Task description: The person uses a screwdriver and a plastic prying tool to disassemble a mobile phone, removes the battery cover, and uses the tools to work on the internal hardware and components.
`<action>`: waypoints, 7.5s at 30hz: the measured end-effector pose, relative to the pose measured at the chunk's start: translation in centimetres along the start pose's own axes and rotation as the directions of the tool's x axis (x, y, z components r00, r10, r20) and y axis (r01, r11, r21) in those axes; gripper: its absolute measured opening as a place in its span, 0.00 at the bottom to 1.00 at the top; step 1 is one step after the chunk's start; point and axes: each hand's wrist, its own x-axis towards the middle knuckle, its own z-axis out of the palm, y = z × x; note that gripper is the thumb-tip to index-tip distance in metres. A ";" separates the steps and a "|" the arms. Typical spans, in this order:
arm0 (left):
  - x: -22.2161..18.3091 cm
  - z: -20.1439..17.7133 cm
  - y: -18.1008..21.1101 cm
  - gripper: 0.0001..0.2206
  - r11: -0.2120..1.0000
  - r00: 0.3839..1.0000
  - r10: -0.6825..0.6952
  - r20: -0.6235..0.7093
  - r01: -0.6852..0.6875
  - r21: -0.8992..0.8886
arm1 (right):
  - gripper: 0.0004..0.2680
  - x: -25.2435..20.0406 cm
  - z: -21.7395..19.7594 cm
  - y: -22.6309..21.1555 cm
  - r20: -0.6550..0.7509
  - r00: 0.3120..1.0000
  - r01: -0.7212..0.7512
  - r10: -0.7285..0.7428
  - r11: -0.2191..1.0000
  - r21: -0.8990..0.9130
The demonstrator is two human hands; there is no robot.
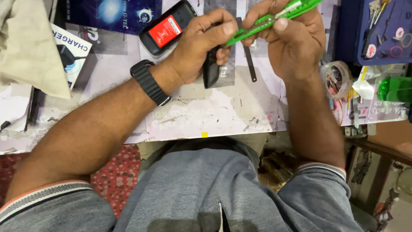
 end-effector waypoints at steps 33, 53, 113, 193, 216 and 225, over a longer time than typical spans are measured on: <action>0.3 -1.2 -1.3 0.12 0.981 0.991 0.132 0.033 -0.136 0.140 | 0.05 -1.8 -1.3 1.2 -0.059 0.995 0.071 -0.086 0.973 -0.220; 0.6 -0.4 -0.4 0.10 0.979 0.991 -0.013 -0.130 -0.013 -0.203 | 0.06 -2.1 -2.7 -0.5 -0.187 0.944 0.221 -0.273 0.940 -0.258; 0.4 -1.4 -0.7 0.11 0.969 0.999 -0.012 -0.053 -0.002 -0.249 | 0.10 -0.8 3.8 1.1 0.099 0.970 0.221 -0.220 0.645 -0.732; 0.4 -1.3 -1.0 0.11 0.972 0.997 -0.013 -0.069 -0.004 -0.237 | 0.06 -0.4 3.5 0.8 0.172 0.951 0.291 -0.258 0.552 -0.782; 0.4 -1.1 -0.4 0.08 0.970 0.999 -0.026 -0.030 0.018 -0.242 | 0.06 0.0 3.9 0.5 0.271 0.916 0.390 -0.296 0.497 -0.775; 0.5 -0.8 -0.2 0.08 0.961 0.999 -0.038 0.017 0.041 -0.274 | 0.05 -0.6 3.8 0.3 0.162 0.962 0.265 -0.220 0.610 -0.747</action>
